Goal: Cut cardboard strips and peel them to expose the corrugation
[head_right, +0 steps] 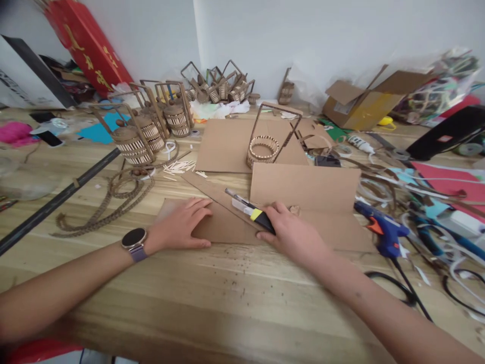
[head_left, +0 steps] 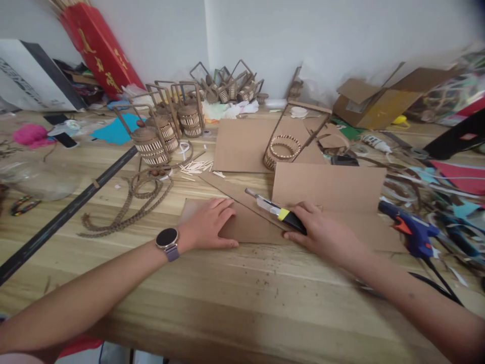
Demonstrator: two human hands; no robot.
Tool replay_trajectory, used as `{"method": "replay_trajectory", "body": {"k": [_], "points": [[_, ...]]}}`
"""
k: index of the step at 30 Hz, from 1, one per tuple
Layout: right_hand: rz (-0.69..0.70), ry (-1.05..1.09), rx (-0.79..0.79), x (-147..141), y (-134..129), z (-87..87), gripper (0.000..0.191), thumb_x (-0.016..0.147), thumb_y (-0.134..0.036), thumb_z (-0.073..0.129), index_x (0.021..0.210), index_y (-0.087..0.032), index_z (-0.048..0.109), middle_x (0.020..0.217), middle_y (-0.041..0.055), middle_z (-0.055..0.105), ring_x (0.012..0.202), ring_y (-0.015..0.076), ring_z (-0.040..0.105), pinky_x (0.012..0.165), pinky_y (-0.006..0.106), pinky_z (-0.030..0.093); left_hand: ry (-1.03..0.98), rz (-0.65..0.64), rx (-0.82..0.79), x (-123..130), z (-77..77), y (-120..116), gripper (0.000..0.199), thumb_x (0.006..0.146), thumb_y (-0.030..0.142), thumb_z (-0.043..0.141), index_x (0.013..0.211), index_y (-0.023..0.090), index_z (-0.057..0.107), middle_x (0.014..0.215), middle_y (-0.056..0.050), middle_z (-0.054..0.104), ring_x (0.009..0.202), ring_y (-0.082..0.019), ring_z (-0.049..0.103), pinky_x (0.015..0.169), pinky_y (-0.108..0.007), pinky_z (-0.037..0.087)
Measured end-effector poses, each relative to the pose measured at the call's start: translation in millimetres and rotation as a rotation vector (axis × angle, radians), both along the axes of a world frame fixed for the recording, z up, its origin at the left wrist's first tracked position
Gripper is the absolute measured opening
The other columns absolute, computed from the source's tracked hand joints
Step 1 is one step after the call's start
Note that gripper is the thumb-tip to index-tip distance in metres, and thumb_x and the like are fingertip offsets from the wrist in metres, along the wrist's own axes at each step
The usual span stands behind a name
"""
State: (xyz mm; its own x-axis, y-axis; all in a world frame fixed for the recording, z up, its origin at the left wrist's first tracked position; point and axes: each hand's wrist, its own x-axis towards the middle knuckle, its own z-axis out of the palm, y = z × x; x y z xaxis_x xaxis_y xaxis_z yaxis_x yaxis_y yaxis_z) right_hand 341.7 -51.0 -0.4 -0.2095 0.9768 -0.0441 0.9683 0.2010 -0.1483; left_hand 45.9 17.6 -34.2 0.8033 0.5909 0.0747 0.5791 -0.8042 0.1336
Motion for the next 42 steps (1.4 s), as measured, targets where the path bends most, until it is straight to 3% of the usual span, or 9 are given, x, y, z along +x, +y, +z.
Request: {"method": "replay_trajectory", "body": {"k": [10,24,29,34,37,42], "points": [[0.066,0.001,-0.093,6,19,0.0,0.032,0.091,-0.036,0.052,0.118,-0.023,0.061,0.116,0.0084,0.070,0.090,0.0236,0.070,0.069,0.032,0.049,-0.011,-0.024,-0.025,-6,-1.7,1,0.072,0.081,0.070,0.064,0.123,0.012,0.060,0.149,-0.023,0.047,0.140,-0.037,0.040,0.116,-0.052,0.033],[0.068,-0.020,-0.070,4,17,1.2,0.029,0.091,-0.035,0.051,0.113,-0.022,0.063,0.100,0.0081,0.075,0.085,0.0241,0.071,0.066,0.031,0.048,-0.030,-0.022,-0.041,-9,-4.2,0,0.076,0.082,0.071,0.062,0.127,0.011,0.059,0.154,-0.025,0.041,0.144,-0.038,0.036,0.117,-0.055,0.031],[0.080,-0.099,-0.054,-4,18,6.5,0.028,0.089,-0.035,0.050,0.110,-0.022,0.064,0.096,0.0086,0.075,0.082,0.0242,0.070,0.061,0.030,0.045,-0.059,-0.096,0.111,-9,-4.4,-4,0.067,0.088,0.067,0.058,0.119,0.009,0.064,0.140,-0.023,0.056,0.134,-0.036,0.048,0.117,-0.054,0.033],[0.052,-0.227,-0.055,-21,16,16.3,0.026,0.089,-0.034,0.048,0.105,-0.020,0.063,0.096,0.0122,0.074,0.081,0.0298,0.071,0.056,0.032,0.039,-0.010,-0.204,0.349,-9,-3.8,-20,0.042,0.103,0.044,0.044,0.102,0.011,0.070,0.114,-0.016,0.071,0.109,-0.028,0.064,0.108,-0.046,0.046],[0.048,-0.268,-0.072,-36,16,22.3,0.023,0.091,-0.034,0.047,0.103,-0.020,0.062,0.095,0.0118,0.074,0.080,0.0302,0.071,0.054,0.032,0.037,-0.015,-0.238,0.424,-11,-5.3,-28,0.035,0.105,0.031,0.042,0.101,0.010,0.070,0.110,-0.014,0.073,0.101,-0.026,0.067,0.097,-0.042,0.053],[0.063,-0.255,-0.070,-67,29,24.3,0.023,0.093,-0.033,0.047,0.106,-0.020,0.060,0.096,0.0127,0.074,0.081,0.0292,0.071,0.053,0.030,0.036,-0.037,-0.257,0.429,-14,-10.9,-30,0.033,0.105,0.027,0.042,0.106,0.009,0.069,0.114,-0.015,0.072,0.103,-0.026,0.067,0.085,-0.038,0.058]]}}
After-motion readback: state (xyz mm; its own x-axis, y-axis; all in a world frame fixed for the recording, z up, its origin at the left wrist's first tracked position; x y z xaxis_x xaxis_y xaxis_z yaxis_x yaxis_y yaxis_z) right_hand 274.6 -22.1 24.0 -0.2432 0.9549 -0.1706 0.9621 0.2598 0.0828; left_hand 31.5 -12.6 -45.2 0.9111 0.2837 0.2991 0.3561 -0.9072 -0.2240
